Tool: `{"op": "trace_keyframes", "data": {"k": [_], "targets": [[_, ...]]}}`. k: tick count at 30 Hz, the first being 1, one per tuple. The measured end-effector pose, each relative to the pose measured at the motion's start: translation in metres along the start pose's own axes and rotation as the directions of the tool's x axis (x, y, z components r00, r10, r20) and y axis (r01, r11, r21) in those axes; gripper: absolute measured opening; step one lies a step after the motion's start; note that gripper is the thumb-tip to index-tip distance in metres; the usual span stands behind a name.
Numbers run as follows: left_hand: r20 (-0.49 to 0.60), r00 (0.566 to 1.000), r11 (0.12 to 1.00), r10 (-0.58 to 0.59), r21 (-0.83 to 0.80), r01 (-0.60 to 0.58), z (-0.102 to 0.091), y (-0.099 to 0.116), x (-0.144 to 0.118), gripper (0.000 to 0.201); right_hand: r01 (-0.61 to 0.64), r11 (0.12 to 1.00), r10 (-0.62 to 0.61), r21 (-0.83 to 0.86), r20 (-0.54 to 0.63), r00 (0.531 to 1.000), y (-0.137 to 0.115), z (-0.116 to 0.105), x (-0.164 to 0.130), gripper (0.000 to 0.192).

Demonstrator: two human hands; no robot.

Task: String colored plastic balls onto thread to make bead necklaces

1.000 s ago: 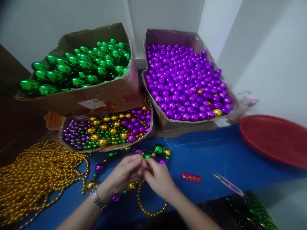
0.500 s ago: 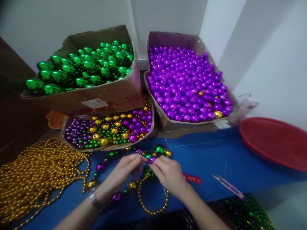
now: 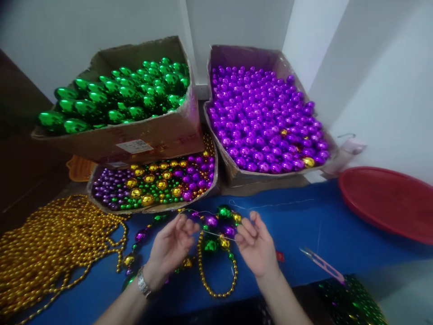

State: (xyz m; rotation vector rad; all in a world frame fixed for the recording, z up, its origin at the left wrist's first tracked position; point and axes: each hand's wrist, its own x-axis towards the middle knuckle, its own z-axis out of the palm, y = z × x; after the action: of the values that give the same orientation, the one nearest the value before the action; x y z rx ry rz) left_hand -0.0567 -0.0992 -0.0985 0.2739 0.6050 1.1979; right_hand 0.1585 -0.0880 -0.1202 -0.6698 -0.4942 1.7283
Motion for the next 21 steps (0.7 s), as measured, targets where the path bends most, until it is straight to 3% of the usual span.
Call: {"op": "trace_keyframes", "data": {"k": [5, 8, 13, 16, 18, 19, 21], "targets": [[0.029, 0.999, 0.991, 0.018, 0.128, -0.022, -0.002, -0.002, 0.005, 0.032, -0.018, 0.993, 0.017, -0.119, -0.011, 1.0, -0.007, -0.013, -0.002, 0.021], [0.002, 0.999, 0.966, 0.036, 0.255, -0.035, -0.006, -0.007, 0.002, 0.036, -0.026, 0.976, 0.026, -0.215, -0.005, 1.0, -0.003, -0.016, 0.001, 0.022], [-0.127, 0.992, 0.925, 0.004, 0.377, 0.044, -0.023, -0.024, -0.008, 0.041, -0.051, 0.925, 0.061, -0.377, 0.017, 0.998, 0.011, -0.022, 0.004, 0.027], [-0.095, 0.995, 0.878, 0.026, 0.479, 0.023, -0.022, -0.024, -0.014, 0.041, -0.055, 0.883, 0.082, -0.467, 0.038, 0.996, 0.004, -0.017, -0.001, 0.026], [-0.001, 0.998, 0.755, 0.067, 0.653, -0.05, -0.01, -0.017, -0.017, 0.038, -0.03, 0.821, 0.089, -0.57, 0.076, 0.993, -0.01, -0.006, -0.006, 0.019], [0.064, 0.992, 0.643, 0.105, 0.757, -0.117, -0.002, -0.013, -0.019, 0.035, 0.003, 0.755, 0.092, -0.655, 0.111, 0.99, -0.017, 0.001, -0.008, 0.017], [0.229, 0.952, 0.343, 0.204, 0.894, -0.289, 0.015, -0.005, -0.021, 0.026, 0.109, 0.526, 0.128, -0.844, 0.205, 0.97, -0.029, 0.016, -0.01, 0.022]]}}
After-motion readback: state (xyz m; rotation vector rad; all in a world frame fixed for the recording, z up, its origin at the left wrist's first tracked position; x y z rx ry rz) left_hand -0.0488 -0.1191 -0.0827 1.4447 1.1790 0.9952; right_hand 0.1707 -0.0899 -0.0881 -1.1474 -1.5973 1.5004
